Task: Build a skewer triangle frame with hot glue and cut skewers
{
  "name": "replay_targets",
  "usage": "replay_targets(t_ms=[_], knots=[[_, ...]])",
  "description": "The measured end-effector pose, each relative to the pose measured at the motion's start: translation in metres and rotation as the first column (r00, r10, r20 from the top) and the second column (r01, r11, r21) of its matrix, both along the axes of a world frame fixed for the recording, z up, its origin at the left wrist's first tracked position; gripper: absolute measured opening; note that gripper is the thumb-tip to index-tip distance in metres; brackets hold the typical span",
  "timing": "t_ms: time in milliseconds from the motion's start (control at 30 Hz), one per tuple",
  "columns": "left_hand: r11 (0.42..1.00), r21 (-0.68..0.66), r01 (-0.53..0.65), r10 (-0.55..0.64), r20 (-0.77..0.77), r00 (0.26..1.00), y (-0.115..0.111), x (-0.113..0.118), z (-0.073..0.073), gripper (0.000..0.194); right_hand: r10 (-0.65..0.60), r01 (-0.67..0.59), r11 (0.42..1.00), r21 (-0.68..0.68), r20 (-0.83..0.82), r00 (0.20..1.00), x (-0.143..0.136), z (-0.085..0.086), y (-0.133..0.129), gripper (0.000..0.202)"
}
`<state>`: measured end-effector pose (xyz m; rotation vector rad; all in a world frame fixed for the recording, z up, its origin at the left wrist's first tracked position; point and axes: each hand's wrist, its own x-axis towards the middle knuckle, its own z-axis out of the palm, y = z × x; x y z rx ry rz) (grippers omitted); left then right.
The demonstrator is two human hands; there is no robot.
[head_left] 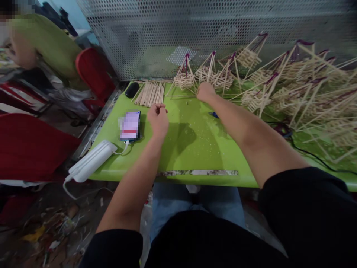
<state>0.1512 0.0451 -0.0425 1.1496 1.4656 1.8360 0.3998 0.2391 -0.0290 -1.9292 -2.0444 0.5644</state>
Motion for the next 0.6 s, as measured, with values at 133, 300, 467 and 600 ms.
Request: replay_targets(t_ms=[133, 300, 467, 600], knots=[[1.0, -0.001, 0.0, 0.0, -0.012, 1.0, 0.0, -0.001, 0.0, 0.029, -0.074, 0.073, 0.997, 0.011, 0.044, 0.996, -0.003, -0.001, -0.001, 0.063], [1.0, -0.006, 0.001, -0.001, -0.004, 1.0, 0.001, -0.002, -0.002, 0.028, -0.062, 0.062, 0.998, 0.019, -0.008, 0.998, 0.0, 0.008, -0.015, 0.055], [1.0, 0.019, -0.018, 0.018, -0.001, 1.0, 0.004, -0.003, -0.002, 0.026, -0.056, 0.081, 0.986, 0.142, -0.177, 0.983, 0.005, 0.035, -0.043, 0.039], [0.999, -0.006, -0.041, 0.041, -0.01, 0.999, 0.007, -0.005, -0.001, 0.023, 0.001, 0.113, 0.971, 0.211, -0.476, 0.879, -0.01, 0.08, -0.106, 0.035]])
